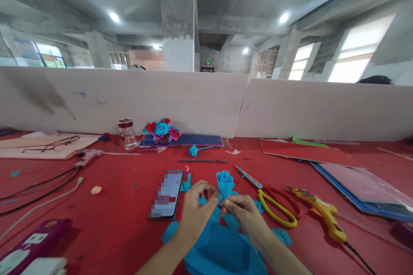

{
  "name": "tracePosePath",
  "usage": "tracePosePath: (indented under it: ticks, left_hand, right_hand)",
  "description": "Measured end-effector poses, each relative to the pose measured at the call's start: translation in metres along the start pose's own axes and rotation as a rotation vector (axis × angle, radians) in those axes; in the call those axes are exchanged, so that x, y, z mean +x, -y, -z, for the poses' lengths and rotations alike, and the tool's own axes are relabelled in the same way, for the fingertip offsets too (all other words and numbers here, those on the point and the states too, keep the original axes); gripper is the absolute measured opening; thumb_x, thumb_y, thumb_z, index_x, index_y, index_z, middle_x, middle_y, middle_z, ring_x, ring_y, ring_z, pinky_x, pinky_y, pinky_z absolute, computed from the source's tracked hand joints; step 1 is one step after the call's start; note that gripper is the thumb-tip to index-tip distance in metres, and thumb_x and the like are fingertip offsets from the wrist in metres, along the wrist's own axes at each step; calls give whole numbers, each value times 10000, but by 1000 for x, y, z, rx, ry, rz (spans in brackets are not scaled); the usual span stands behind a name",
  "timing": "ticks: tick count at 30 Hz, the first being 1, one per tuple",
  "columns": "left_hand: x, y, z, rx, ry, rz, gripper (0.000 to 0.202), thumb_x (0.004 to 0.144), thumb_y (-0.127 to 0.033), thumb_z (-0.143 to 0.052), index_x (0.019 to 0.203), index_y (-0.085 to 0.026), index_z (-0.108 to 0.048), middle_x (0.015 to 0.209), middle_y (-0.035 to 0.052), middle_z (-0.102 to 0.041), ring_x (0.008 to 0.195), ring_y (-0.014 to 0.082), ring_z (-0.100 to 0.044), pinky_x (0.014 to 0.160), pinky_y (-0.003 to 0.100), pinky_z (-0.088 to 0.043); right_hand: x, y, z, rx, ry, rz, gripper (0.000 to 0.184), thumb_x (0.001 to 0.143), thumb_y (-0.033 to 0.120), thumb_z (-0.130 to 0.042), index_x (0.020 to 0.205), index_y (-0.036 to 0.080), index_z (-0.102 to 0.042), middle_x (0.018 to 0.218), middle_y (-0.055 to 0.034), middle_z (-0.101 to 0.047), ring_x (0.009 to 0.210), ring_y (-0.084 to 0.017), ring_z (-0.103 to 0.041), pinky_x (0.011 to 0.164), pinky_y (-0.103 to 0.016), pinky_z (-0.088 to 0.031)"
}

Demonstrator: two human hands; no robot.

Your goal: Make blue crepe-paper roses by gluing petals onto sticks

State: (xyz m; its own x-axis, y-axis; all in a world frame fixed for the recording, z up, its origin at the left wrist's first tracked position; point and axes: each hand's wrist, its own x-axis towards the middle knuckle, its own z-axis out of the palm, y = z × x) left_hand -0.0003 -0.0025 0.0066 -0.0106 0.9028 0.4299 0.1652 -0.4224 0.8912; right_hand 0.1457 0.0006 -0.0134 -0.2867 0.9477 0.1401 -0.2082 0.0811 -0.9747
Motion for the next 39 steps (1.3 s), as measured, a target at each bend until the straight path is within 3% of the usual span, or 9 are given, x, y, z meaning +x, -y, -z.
tracePosePath:
  ticks: [7, 12, 20, 29, 39]
  left_hand:
    - [0, -3, 1, -3, 23, -7, 101, 749, -207, -535, 654, -174, -542, 660, -6, -542, 627, 130, -478, 598, 233, -391]
    - [1, -3, 1, 2, 14, 30, 158, 742, -270, -563, 619, -172, -543, 627, -8, -523, 604, 129, -458, 575, 229, -384]
    - [3, 6, 1, 6, -51, 128, 210, 783, -372, -534, 781, -169, -587, 747, 26, -582, 651, 143, -503, 602, 243, -409]
    - [-5, -2, -1, 81, -11, -60, 160, 779, -277, -541, 656, -175, -554, 650, -4, -541, 601, 122, -466, 586, 231, -397]
    - [-2, -5, -1, 138, -11, 13, 128, 752, -250, -553, 675, -167, -612, 658, 18, -613, 599, 134, -522, 557, 237, -410]
  right_hand:
    - [-1, -1, 2, -21, 11, 21, 251, 726, 347, -649, 563, 161, -696, 573, -18, -631, 592, -119, -544, 626, -235, -432]
    - [-2, -1, 1, -69, 1, 31, 260, 718, 367, -654, 561, 164, -699, 575, -23, -639, 599, -129, -553, 620, -241, -434]
    - [1, 2, 2, -120, -151, -6, 251, 679, 412, -680, 672, 166, -731, 645, -60, -700, 670, -183, -624, 688, -284, -477]
    - [4, -2, 4, -243, -191, 107, 252, 655, 425, -686, 703, 185, -747, 647, -64, -707, 654, -205, -639, 645, -290, -494]
    - [0, 2, 0, -348, -198, 157, 241, 696, 402, -640, 667, 184, -738, 621, -61, -702, 614, -208, -635, 603, -293, -498]
